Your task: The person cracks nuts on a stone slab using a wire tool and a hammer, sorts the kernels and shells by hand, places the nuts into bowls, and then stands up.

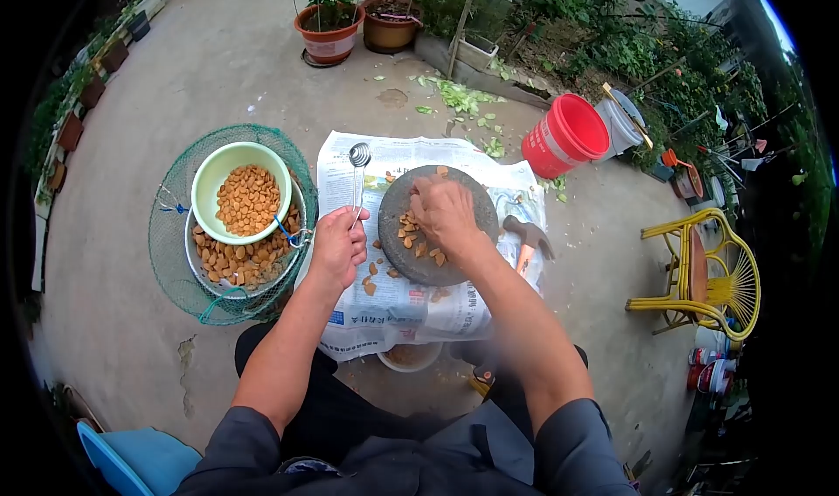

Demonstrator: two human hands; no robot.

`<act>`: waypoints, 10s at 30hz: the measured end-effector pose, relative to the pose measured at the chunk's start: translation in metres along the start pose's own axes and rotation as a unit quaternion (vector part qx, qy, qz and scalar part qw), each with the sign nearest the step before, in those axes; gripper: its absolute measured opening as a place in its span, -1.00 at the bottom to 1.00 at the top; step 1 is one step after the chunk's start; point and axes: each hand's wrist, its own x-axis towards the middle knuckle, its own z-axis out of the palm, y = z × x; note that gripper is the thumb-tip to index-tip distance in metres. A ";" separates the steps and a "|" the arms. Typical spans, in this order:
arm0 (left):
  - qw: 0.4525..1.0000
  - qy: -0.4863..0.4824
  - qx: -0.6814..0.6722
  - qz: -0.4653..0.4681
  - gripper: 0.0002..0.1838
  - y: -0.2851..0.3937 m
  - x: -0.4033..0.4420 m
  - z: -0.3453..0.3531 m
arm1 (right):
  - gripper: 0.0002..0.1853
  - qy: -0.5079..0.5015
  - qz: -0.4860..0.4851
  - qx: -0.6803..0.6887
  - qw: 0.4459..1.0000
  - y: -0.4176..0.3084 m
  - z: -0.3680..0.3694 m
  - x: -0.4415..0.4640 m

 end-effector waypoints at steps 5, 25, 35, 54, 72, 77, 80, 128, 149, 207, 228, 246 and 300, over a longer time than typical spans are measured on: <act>0.999 -0.026 -0.025 0.011 -0.85 0.006 -0.005 0.004 | -0.82 0.005 0.096 0.212 0.972 0.011 -0.005 -0.007; 0.988 -0.155 -0.017 -0.003 -0.77 0.007 -0.023 0.012 | -0.80 -0.018 0.331 0.659 0.676 -0.058 -0.007 -0.049; 0.990 -0.136 0.001 0.045 -0.75 0.006 -0.025 0.014 | -0.79 0.015 0.313 0.734 0.602 -0.058 -0.001 -0.053; 0.993 -0.067 0.065 0.069 -0.78 0.006 -0.026 0.020 | -0.77 0.125 0.282 0.559 0.770 -0.080 -0.001 -0.045; 0.997 -0.069 0.008 0.024 -0.82 0.003 -0.021 0.010 | -0.81 0.127 0.263 0.527 0.798 -0.081 0.003 -0.043; 0.998 -0.059 -0.019 0.006 -0.82 0.003 -0.021 0.010 | -0.81 0.121 0.263 0.541 0.790 -0.082 0.004 -0.045; 0.998 -0.060 -0.005 0.021 -0.82 0.002 -0.022 0.010 | -0.81 0.129 0.263 0.535 0.793 -0.082 0.006 -0.043; 0.953 0.244 -0.138 0.118 -0.80 0.086 -0.005 -0.089 | -0.92 0.050 0.020 -0.090 0.994 -0.060 0.001 -0.071; 0.969 0.141 -0.160 0.127 -0.83 0.073 -0.009 -0.069 | -0.57 0.041 -0.127 -0.044 0.990 -0.027 -0.002 -0.046; 0.790 0.175 0.249 0.533 -0.73 0.058 -0.048 -0.032 | -0.80 -0.005 0.066 0.368 0.928 -0.178 0.067 0.098; 0.869 0.041 0.322 0.373 -0.44 0.020 -0.018 -0.021 | -0.84 0.084 0.109 -0.045 0.989 0.005 -0.050 -0.128; 0.904 0.019 0.297 0.308 -0.44 0.018 -0.012 -0.025 | -0.79 0.112 0.091 -0.125 0.982 -0.004 -0.017 -0.081; 0.914 0.008 0.287 0.288 -0.46 0.017 -0.014 -0.024 | -0.83 0.023 0.137 -0.089 0.986 0.017 -0.058 -0.078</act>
